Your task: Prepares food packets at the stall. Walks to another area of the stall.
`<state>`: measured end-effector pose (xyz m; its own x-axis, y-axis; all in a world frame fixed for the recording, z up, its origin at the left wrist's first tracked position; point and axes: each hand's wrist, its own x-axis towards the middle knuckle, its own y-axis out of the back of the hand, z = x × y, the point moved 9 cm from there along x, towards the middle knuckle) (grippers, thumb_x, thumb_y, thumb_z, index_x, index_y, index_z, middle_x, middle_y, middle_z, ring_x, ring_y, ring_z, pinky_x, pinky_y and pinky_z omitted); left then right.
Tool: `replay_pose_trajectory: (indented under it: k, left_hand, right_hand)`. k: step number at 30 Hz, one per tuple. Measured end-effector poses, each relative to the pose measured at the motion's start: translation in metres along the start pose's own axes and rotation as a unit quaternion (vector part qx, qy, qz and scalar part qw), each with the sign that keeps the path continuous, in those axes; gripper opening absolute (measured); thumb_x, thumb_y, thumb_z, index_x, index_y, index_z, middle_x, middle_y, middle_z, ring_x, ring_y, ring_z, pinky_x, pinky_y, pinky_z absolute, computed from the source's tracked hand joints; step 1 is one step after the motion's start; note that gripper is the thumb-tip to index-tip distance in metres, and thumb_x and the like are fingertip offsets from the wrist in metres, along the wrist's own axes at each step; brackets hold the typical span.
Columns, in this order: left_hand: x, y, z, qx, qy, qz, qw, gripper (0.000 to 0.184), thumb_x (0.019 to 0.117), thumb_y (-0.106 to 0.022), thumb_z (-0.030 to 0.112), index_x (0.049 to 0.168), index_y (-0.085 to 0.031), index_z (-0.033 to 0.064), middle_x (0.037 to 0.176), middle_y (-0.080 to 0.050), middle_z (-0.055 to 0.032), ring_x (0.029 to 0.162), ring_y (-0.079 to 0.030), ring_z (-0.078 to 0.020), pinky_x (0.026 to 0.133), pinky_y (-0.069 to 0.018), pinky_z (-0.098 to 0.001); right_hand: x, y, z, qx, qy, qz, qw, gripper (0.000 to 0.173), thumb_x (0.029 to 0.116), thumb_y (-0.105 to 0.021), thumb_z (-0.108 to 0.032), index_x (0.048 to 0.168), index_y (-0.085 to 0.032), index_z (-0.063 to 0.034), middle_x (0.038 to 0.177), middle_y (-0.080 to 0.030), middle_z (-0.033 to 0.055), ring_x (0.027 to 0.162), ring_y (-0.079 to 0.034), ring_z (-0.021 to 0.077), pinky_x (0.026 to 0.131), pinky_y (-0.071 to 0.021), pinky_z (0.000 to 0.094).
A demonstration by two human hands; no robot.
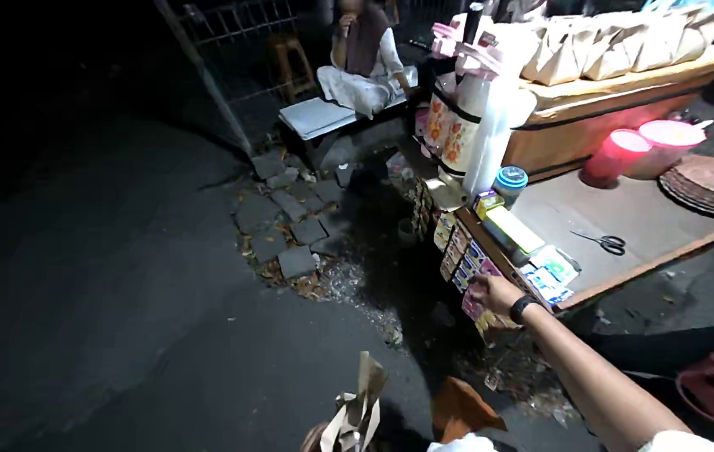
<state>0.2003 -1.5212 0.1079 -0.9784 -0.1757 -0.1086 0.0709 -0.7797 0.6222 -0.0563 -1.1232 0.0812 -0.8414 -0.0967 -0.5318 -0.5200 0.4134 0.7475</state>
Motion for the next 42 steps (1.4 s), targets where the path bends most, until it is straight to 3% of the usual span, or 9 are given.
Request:
replay_pose_trajectory:
  k: [10, 15, 24, 28, 31, 34, 37, 40, 42]
  left_hand:
    - [0.227, 0.051, 0.014, 0.052, -0.046, -0.053, 0.996, 0.043, 0.0876, -0.075, 0.011, 0.118, -0.063, -0.0167, 0.113, -0.070, -0.0279, 0.109, -0.070, -0.0285, 0.101, -0.0542, -0.0408]
    - [0.312, 0.053, 0.072, 0.035, -0.058, -0.071, 0.995, 0.042, 0.0861, -0.075, 0.010, 0.117, -0.064, -0.0166, 0.111, -0.071, -0.0264, 0.107, -0.071, -0.0244, 0.100, -0.0541, -0.0355]
    - [0.504, 0.062, 0.095, 0.015, -0.218, -0.111, 0.970, 0.045, 0.0835, -0.072, 0.018, 0.117, -0.067, -0.0109, 0.114, -0.072, -0.0199, 0.110, -0.069, -0.0180, 0.102, -0.0531, -0.0315]
    - [0.582, 0.074, 0.110, -0.001, -0.303, -0.155, 0.940, 0.039, 0.0792, -0.072, 0.013, 0.112, -0.071, -0.0072, 0.116, -0.072, -0.0187, 0.114, -0.068, -0.0244, 0.103, -0.0523, -0.0365]
    - [0.627, 0.084, 0.113, 0.004, -0.352, -0.202, 0.914, 0.040, 0.0767, -0.076, 0.009, 0.112, -0.071, -0.0079, 0.117, -0.071, -0.0203, 0.114, -0.068, -0.0314, 0.102, -0.0534, -0.0429]
    - [0.656, 0.087, 0.121, 0.026, -0.366, -0.244, 0.898, 0.039, 0.0786, -0.073, 0.007, 0.114, -0.070, -0.0079, 0.117, -0.071, -0.0206, 0.113, -0.068, -0.0339, 0.100, -0.0541, -0.0476]
    - [0.669, 0.089, 0.120, 0.033, -0.342, -0.294, 0.892, 0.037, 0.0815, -0.072, 0.006, 0.117, -0.070, -0.0067, 0.119, -0.071, -0.0190, 0.114, -0.068, -0.0289, 0.103, -0.0535, -0.0431]
    - [0.678, 0.078, 0.110, 0.087, -0.394, -0.337, 0.851, 0.032, 0.0787, -0.072, -0.003, 0.111, -0.073, -0.0049, 0.117, -0.072, -0.0188, 0.116, -0.067, -0.0362, 0.100, -0.0536, -0.0510]
    - [0.688, 0.065, 0.092, 0.132, -0.429, -0.352, 0.821, 0.027, 0.0812, -0.068, -0.005, 0.107, -0.074, 0.0003, 0.116, -0.073, -0.0149, 0.116, -0.066, -0.0356, 0.100, -0.0535, -0.0520]
  right_hand:
    - [0.185, 0.108, -0.045, 0.089, -0.066, 0.230, 0.967, 0.061, 0.0987, -0.067, -0.034, 0.154, -0.046, -0.0176, 0.146, -0.052, 0.0232, 0.118, -0.063, 0.0449, 0.096, -0.0509, 0.0646]
    - [0.239, 0.124, -0.046, 0.084, -0.219, 0.152, 0.960, 0.048, 0.1027, -0.060, -0.032, 0.132, -0.060, 0.0050, 0.127, -0.063, 0.0321, 0.121, -0.061, 0.0490, 0.100, -0.0462, 0.0654]
    - [0.250, 0.137, -0.033, 0.130, -0.287, 0.183, 0.931, 0.037, 0.1013, -0.061, -0.022, 0.134, -0.065, -0.0029, 0.128, -0.064, 0.0305, 0.122, -0.060, 0.0486, 0.104, -0.0440, 0.0662]
    - [0.230, 0.157, -0.115, 0.120, -0.293, 0.151, 0.936, 0.044, 0.1000, -0.065, -0.023, 0.139, -0.059, -0.0035, 0.128, -0.063, 0.0309, 0.118, -0.061, 0.0502, 0.099, -0.0451, 0.0697]
    - [0.206, 0.177, -0.244, 0.306, -0.092, 0.296, 0.900, 0.034, 0.1002, -0.066, -0.028, 0.126, -0.066, -0.0057, 0.109, -0.072, 0.0120, 0.091, -0.072, 0.0228, 0.083, -0.0609, 0.0444]
    - [0.202, 0.181, -0.352, 0.386, 0.026, 0.332, 0.860, 0.034, 0.0961, -0.068, -0.032, 0.117, -0.070, -0.0056, 0.100, -0.073, 0.0035, 0.083, -0.071, 0.0122, 0.076, -0.0620, 0.0335]
    - [0.225, 0.165, -0.372, 0.300, -0.098, 0.293, 0.903, 0.048, 0.0978, -0.064, -0.048, 0.124, -0.066, -0.0083, 0.100, -0.073, 0.0060, 0.089, -0.071, 0.0182, 0.084, -0.0594, 0.0423]
    - [0.253, 0.139, -0.362, 0.309, -0.180, 0.224, 0.907, 0.031, 0.1034, -0.058, -0.032, 0.104, -0.070, -0.0038, 0.088, -0.069, 0.0112, 0.081, -0.068, 0.0236, 0.079, -0.0551, 0.0460]
    - [0.277, 0.108, -0.354, 0.336, -0.226, 0.123, 0.906, 0.026, 0.1021, -0.060, -0.025, 0.110, -0.070, -0.0023, 0.100, -0.071, 0.0155, 0.091, -0.070, 0.0284, 0.088, -0.0549, 0.0505]
